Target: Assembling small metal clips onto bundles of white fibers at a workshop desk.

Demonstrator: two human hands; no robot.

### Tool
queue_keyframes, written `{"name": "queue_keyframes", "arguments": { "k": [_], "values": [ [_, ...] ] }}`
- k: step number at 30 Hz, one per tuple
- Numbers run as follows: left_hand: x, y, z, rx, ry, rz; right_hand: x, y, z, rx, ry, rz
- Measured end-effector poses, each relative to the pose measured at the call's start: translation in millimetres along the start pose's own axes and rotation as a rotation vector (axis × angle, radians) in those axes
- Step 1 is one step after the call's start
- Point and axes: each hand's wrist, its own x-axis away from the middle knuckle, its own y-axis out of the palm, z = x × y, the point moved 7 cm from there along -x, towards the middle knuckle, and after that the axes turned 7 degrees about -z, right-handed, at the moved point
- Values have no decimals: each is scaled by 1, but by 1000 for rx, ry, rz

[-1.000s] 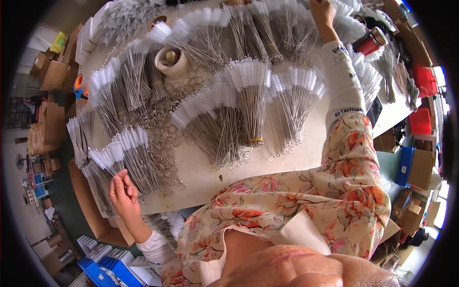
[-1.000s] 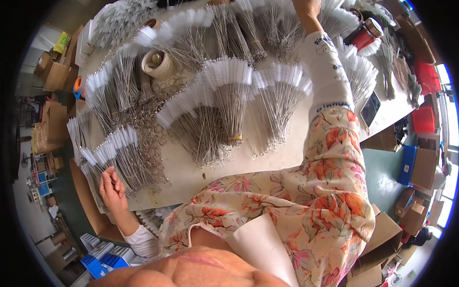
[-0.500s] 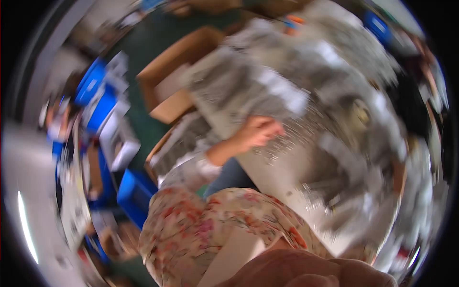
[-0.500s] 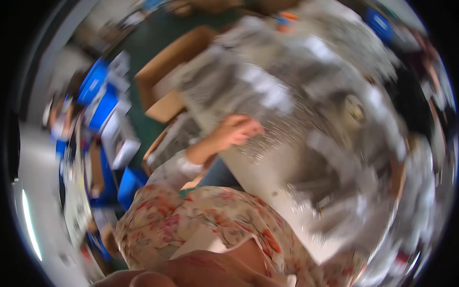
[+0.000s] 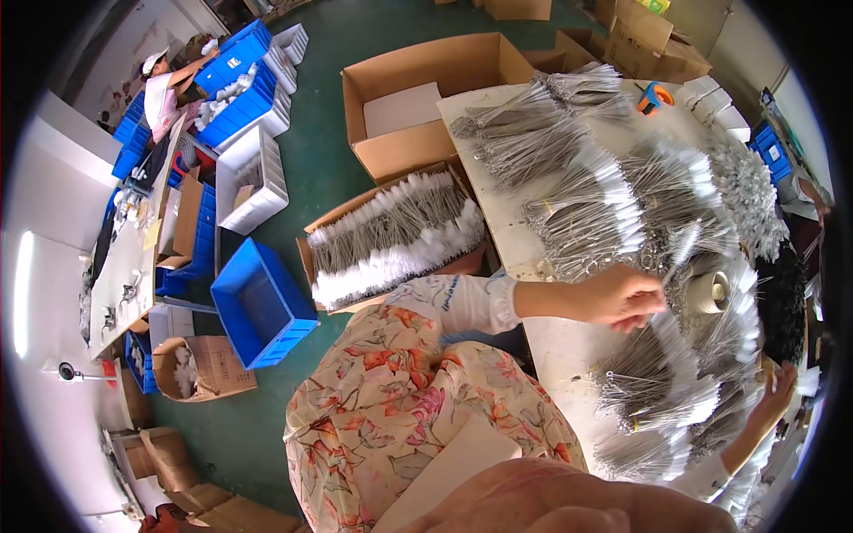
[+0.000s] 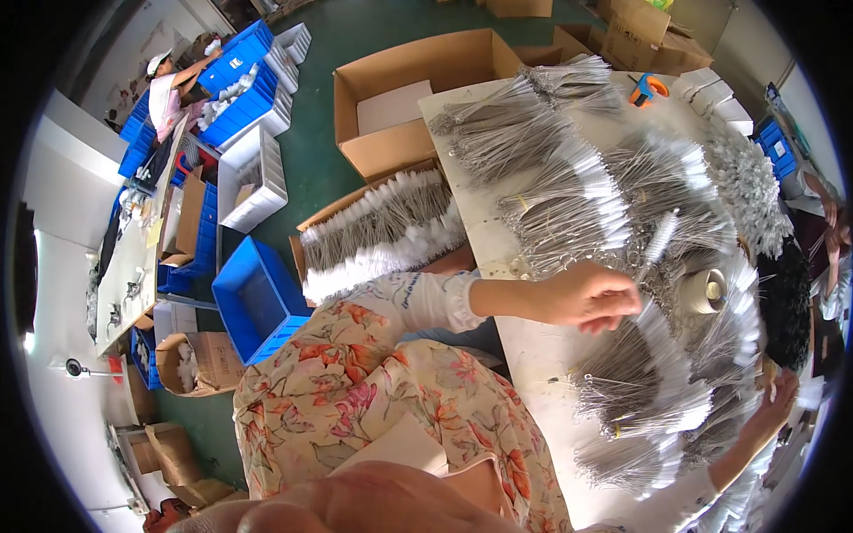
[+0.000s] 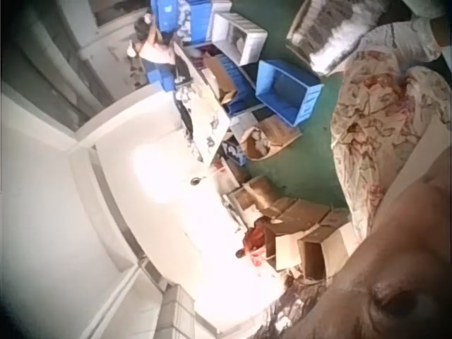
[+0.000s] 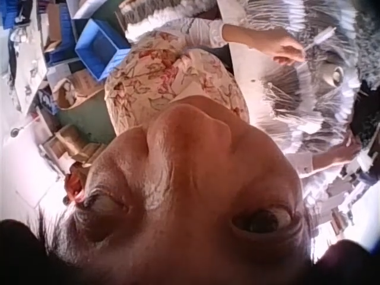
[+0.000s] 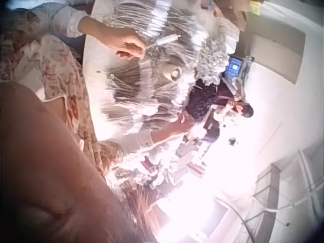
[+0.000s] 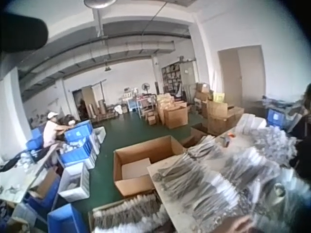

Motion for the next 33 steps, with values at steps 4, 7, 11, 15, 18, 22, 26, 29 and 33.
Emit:
{"name": "queue_keyframes", "arguments": {
  "k": [4, 7, 11, 15, 18, 22, 26, 29, 33],
  "values": [
    [-19, 36, 15, -143, 287, -18, 126, 202, -105, -240, -144, -328],
    [-5, 54, 15, -617, 495, 166, 177, 265, -61, -187, 22, -309],
    [20, 48, 16, -547, 627, 188, 216, 276, -100, -460, -259, -128],
    [33, 50, 9, -372, 791, 154, 231, 253, -18, -673, 60, -360],
    [46, 89, -10, -278, 626, -132, 251, 237, 17, -198, 13, -162],
    [83, 102, -7, -405, 840, -67, 263, 237, -2, -1327, 340, -194],
    [100, 99, -46, -457, 658, -69, 286, 167, -37, -82, 463, -395],
    [98, 105, -85, -521, 443, -216, 318, 141, -19, 1219, 154, -735],
    [105, 112, -97, -488, 299, -345, 390, 189, 21, 1927, -593, -649]
  ]
}}
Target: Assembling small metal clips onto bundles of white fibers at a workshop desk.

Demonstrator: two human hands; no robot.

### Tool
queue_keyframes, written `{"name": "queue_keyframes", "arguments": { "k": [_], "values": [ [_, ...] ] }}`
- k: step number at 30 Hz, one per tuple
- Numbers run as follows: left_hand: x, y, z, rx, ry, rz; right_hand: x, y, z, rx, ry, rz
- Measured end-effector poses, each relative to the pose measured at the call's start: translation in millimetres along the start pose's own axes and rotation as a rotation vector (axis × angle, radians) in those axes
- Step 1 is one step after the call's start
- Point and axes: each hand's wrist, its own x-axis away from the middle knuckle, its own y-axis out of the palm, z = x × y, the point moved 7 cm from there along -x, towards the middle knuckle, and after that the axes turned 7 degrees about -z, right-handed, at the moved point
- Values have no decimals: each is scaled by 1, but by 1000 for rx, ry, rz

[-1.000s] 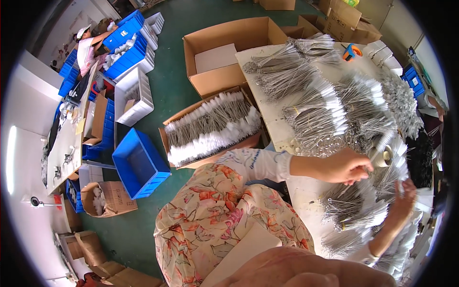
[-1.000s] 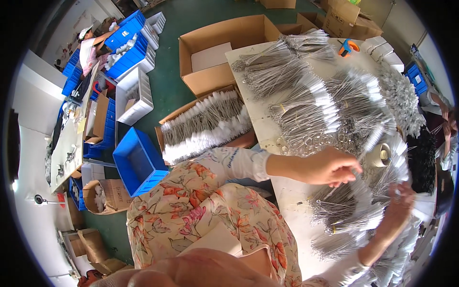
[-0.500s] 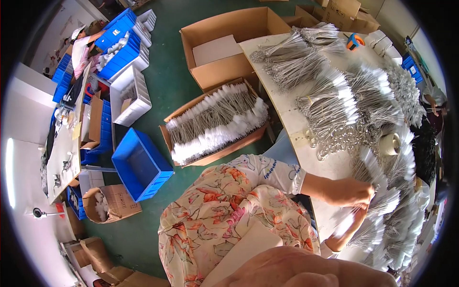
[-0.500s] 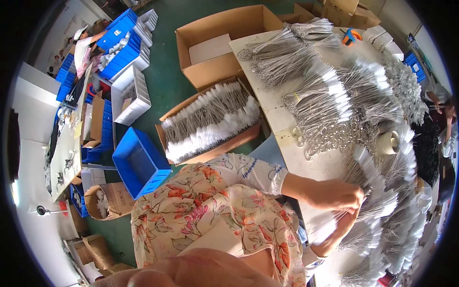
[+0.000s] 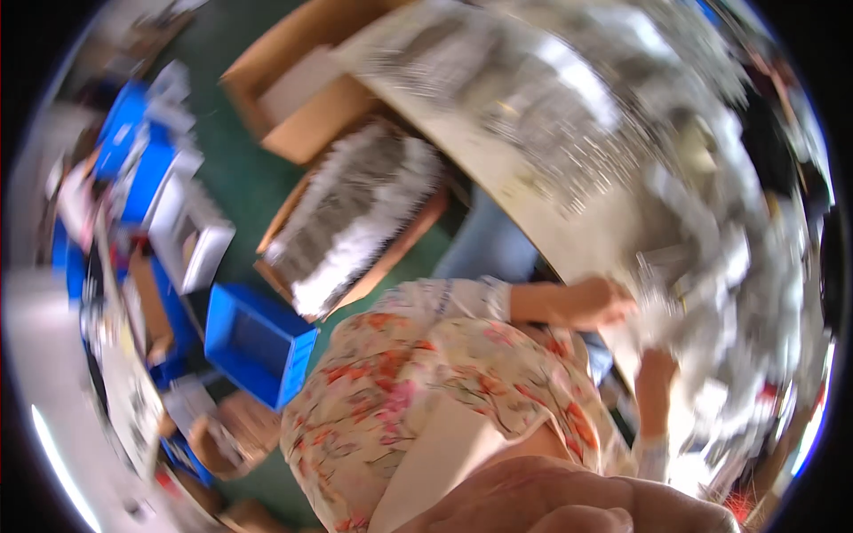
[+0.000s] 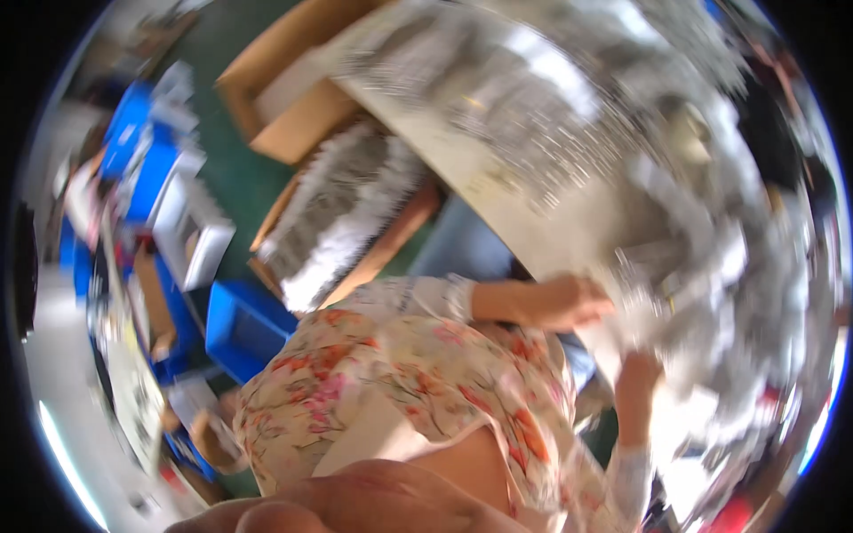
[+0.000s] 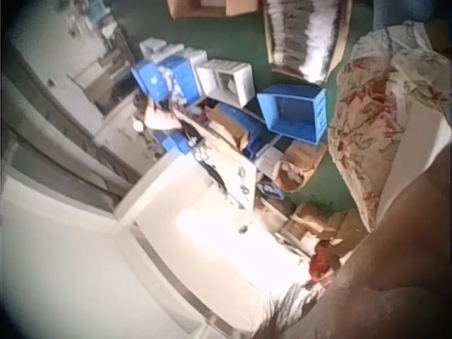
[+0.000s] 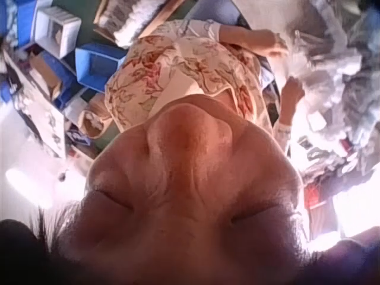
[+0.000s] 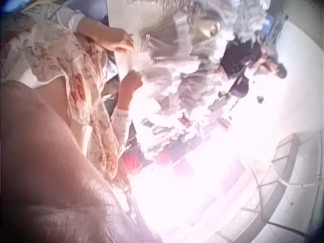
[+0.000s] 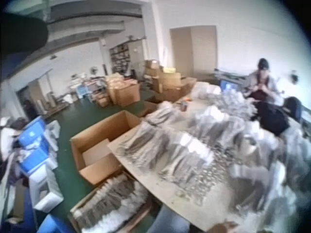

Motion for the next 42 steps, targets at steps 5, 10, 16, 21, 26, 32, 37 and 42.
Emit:
{"name": "queue_keyframes", "arguments": {
  "k": [5, 10, 16, 21, 26, 32, 37, 42],
  "values": [
    [13, -19, 0, 165, -3, 73, -95, -60, 16, -1764, 125, -164],
    [1, -37, 28, 56, 158, 13, -85, -51, 6, -2317, 77, -573],
    [-42, -88, -32, -353, -101, -58, -66, -38, 51, -1262, 285, -160],
    [-82, -111, -104, -749, -94, -112, -81, -36, 27, -1252, 336, -63],
    [-81, -99, -101, -883, -41, -178, -85, -38, 46, -1755, 476, 266],
    [-53, -115, -87, 257, -551, 52, -109, -51, 70, -2073, 452, 298],
    [-47, -86, -38, 1061, -364, 110, -132, -72, 75, -2278, 406, 456],
    [-44, -84, -20, 984, -341, 211, -131, -99, 73, -2130, 301, 602]
  ]
}}
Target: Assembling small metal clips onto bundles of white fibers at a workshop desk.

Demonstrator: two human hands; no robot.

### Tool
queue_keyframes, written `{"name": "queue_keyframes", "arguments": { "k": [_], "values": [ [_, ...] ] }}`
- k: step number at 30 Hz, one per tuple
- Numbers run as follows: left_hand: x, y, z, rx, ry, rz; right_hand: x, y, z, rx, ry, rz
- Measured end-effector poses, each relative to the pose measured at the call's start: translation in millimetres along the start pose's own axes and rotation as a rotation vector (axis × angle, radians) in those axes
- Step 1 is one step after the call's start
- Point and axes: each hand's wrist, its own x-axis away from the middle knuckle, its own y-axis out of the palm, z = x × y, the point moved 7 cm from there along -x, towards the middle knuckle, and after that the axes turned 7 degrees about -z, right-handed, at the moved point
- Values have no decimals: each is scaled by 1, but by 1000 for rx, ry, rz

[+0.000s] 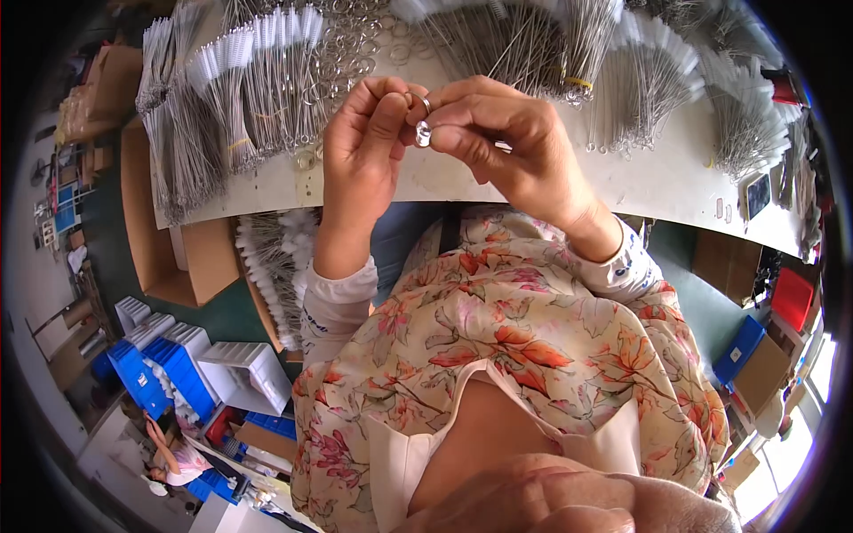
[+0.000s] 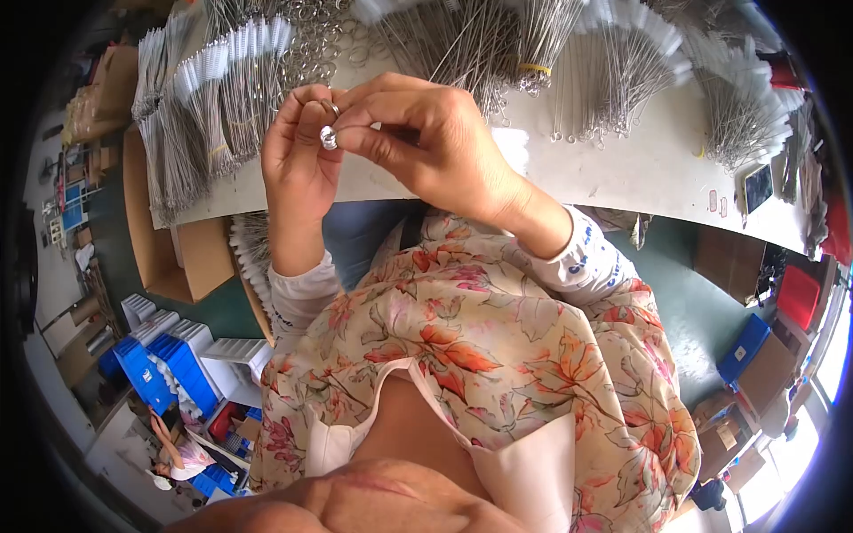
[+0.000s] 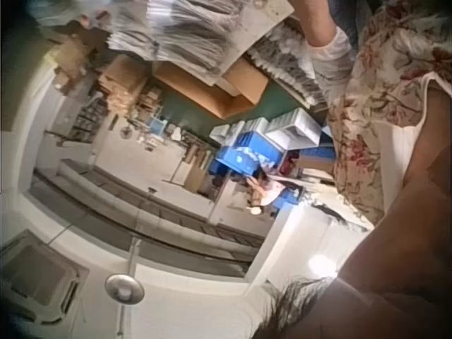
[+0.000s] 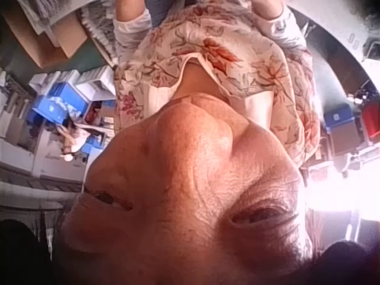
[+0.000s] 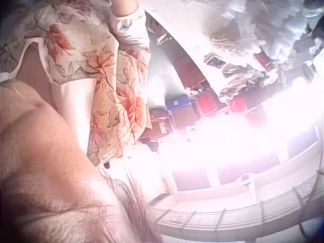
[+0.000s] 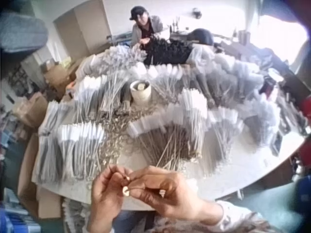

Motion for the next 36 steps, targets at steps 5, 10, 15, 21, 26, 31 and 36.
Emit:
{"name": "queue_keyframes", "arguments": {
  "k": [5, 10, 15, 21, 26, 31, 36],
  "values": [
    [10, 13, 30, -670, 324, 64, 4, 5, -10, 199, -123, 2],
    [13, 3, 14, -35, 129, 53, 9, 4, -12, 157, -162, 31],
    [31, 45, 57, -1326, 846, -114, 11, 7, -8, -20, -83, -50],
    [16, 9, 15, 87, -156, -66, 22, 9, -21, 398, -425, 56],
    [22, 10, 24, -170, -222, -206, 33, 24, -34, 838, -644, -13],
    [29, 26, 48, -734, -5, -137, 28, 19, -15, 461, -531, -33],
    [40, 31, 62, -1085, 550, -19, 15, 8, 13, -399, 240, -66]
  ]
}}
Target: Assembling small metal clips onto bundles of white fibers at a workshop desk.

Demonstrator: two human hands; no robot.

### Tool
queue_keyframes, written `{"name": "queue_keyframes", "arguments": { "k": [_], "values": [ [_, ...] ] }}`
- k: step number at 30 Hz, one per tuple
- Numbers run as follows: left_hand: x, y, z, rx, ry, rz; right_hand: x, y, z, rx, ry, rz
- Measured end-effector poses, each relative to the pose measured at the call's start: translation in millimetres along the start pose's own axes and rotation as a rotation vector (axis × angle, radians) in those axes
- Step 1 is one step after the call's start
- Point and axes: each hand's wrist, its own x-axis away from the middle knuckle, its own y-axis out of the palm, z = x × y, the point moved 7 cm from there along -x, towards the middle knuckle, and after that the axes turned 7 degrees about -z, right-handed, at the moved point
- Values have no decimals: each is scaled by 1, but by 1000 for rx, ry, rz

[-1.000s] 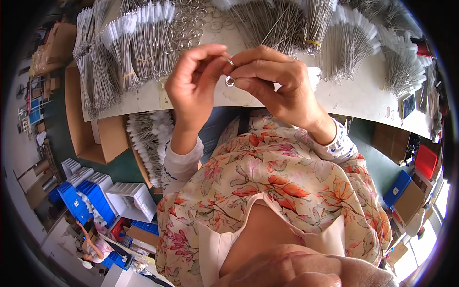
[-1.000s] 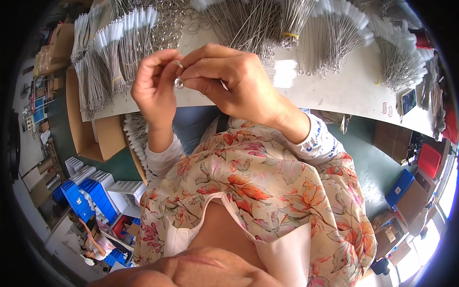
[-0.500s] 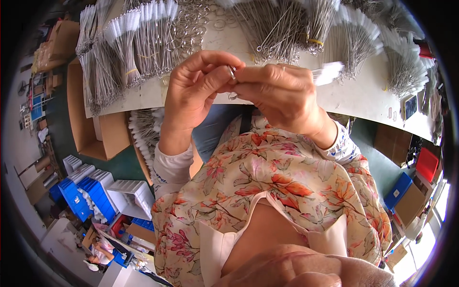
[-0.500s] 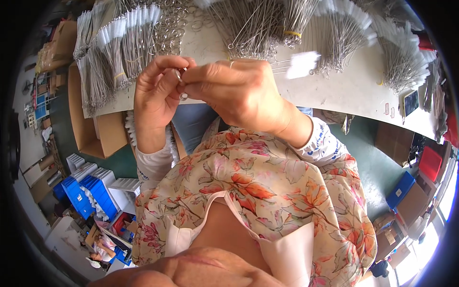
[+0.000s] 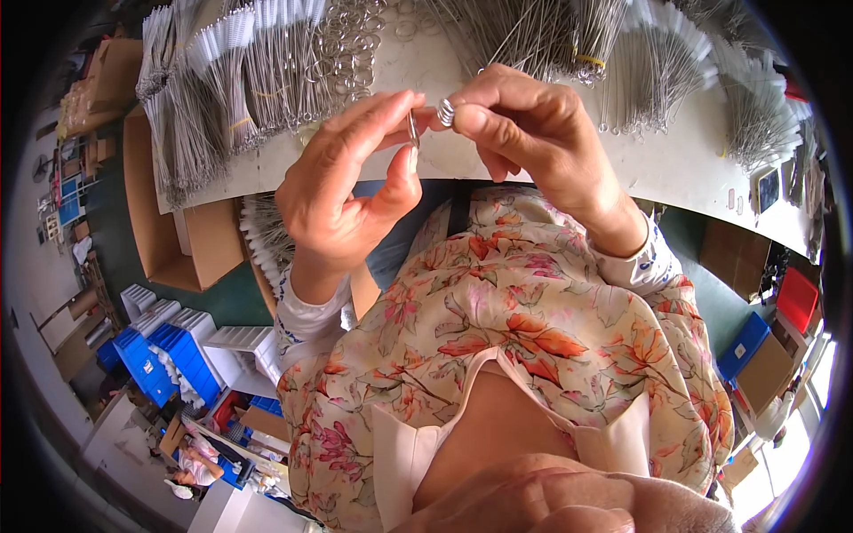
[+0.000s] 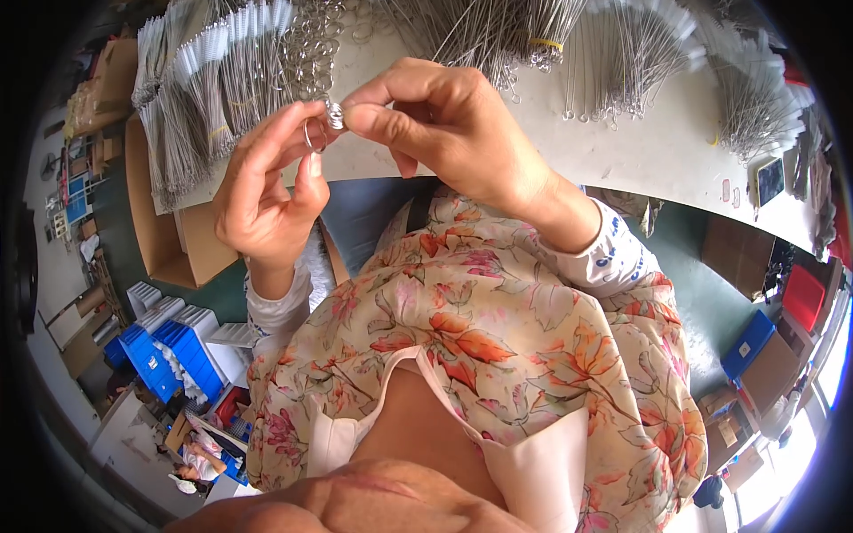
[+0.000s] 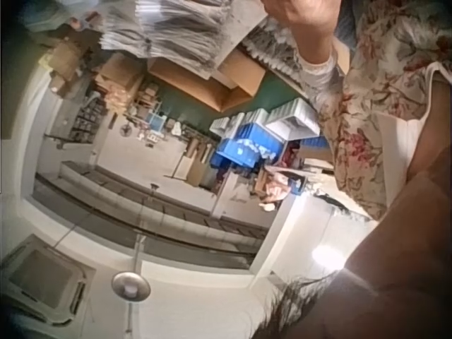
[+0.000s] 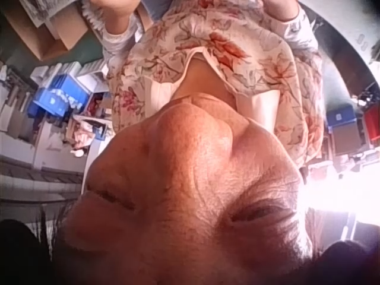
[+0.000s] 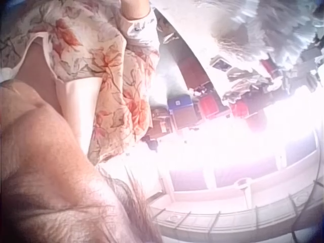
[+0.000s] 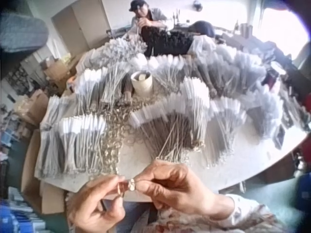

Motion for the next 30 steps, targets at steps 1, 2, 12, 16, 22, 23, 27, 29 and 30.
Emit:
{"name": "queue_keyframes", "arguments": {
  "k": [1, 2, 12, 16, 22, 23, 27, 29, 30],
  "values": [
    [0, 0, 2, -25, 49, 43, 0, 1, -2, 0, 2, 3],
    [0, 1, 1, -22, 48, 42, 0, 4, 0, -68, 63, -8],
    [7, 11, -15, 673, -340, -73, 0, 18, -11, 157, -120, -94],
    [14, 19, -25, 1224, -516, -159, 10, 28, -28, 507, -496, -83],
    [15, 15, -23, 1032, -485, -89, 19, 37, -28, 852, -763, -27],
    [16, 15, -24, 1018, -508, -93, 20, 38, -28, 937, -782, -45],
    [18, 15, -27, 915, -626, -273, 23, 41, -24, 1183, -819, -78],
    [18, 12, -23, 810, -582, -234, 22, 41, -26, 1159, -846, -91],
    [18, 8, -22, 706, -535, -197, 21, 41, -26, 1138, -874, -104]
  ]
}}
